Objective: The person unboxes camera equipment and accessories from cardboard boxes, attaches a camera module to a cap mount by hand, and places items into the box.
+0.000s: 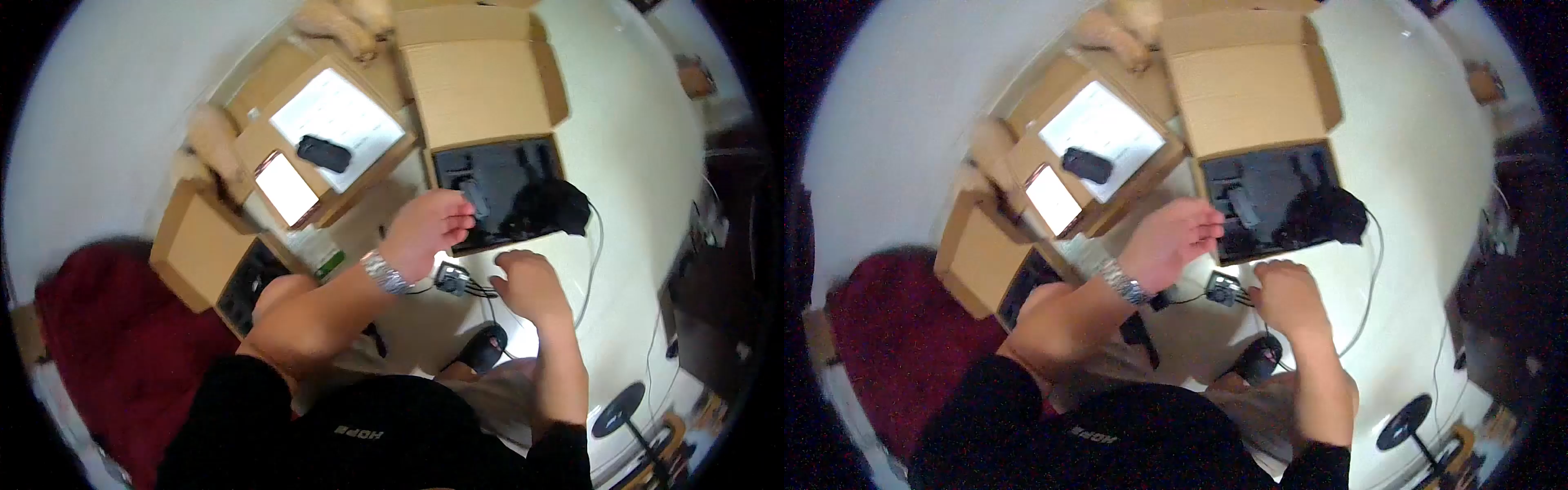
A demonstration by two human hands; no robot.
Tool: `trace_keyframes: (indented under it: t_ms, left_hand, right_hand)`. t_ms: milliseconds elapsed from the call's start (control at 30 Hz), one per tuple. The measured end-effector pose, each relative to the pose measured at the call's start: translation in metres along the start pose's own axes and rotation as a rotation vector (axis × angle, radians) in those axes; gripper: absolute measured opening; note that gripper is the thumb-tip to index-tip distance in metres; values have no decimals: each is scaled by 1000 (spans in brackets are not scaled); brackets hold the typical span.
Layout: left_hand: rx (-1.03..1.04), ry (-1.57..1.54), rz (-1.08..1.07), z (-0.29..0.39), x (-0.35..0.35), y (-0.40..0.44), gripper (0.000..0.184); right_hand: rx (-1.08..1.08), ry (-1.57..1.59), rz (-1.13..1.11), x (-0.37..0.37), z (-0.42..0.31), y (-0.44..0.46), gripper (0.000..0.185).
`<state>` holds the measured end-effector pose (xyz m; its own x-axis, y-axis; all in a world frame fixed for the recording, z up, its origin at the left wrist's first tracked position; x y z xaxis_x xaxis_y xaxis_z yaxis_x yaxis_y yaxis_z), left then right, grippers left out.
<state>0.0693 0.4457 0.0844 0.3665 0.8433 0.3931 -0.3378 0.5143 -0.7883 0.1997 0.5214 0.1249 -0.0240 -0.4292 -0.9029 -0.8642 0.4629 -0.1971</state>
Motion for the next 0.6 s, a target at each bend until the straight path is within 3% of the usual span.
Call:
trace_keyframes:
  t_ms: [67,100,133,200,233,267,333,433,467,600]
  left_hand:
    - [-42,-28,-38,0,-2,-1,20]
    - [35,-18,-107,3,-9,1,27]
    - [-55,-103,-160,-7,-21,13,26]
    - [-25,-7,-65,2,-17,2,23]
    - [-79,-4,-147,1,-10,6,21]
    - [-1,70,-184,5,3,5,21]
    - [32,40,-35,5,-10,10,19]
    - [-30,73,-164,-6,4,20,17]
    - [-66,48,-81,-13,-4,33,15]
    - [-59,98,-159,-20,7,29,14]
  right_hand:
    - [44,14,-24,5,3,-1,24]
    - [79,2,-52,24,13,-4,21]
    - [54,27,-15,33,12,-3,16]
    - [-1,124,129,46,11,-4,15]
    - [24,15,53,55,14,3,16]
    - [68,-124,-150,29,7,-6,15]
    - [13,-130,-139,32,1,-7,14]
    - [-35,-128,-144,44,-4,5,18]
    - [-39,-128,-146,53,2,5,21]
    - [3,-113,-191,34,4,-6,25]
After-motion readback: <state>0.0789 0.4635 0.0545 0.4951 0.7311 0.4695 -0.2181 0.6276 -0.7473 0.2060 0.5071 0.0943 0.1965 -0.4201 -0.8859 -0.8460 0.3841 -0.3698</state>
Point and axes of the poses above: each hand's wrist, its own y-axis towards the middle knuckle, its own x-axis out of the palm, z = x × y, the point moved 10 cm from there along y, towards the middle knuckle, and after that the axes turned 14 degrees about z, right-handed, at the moved point
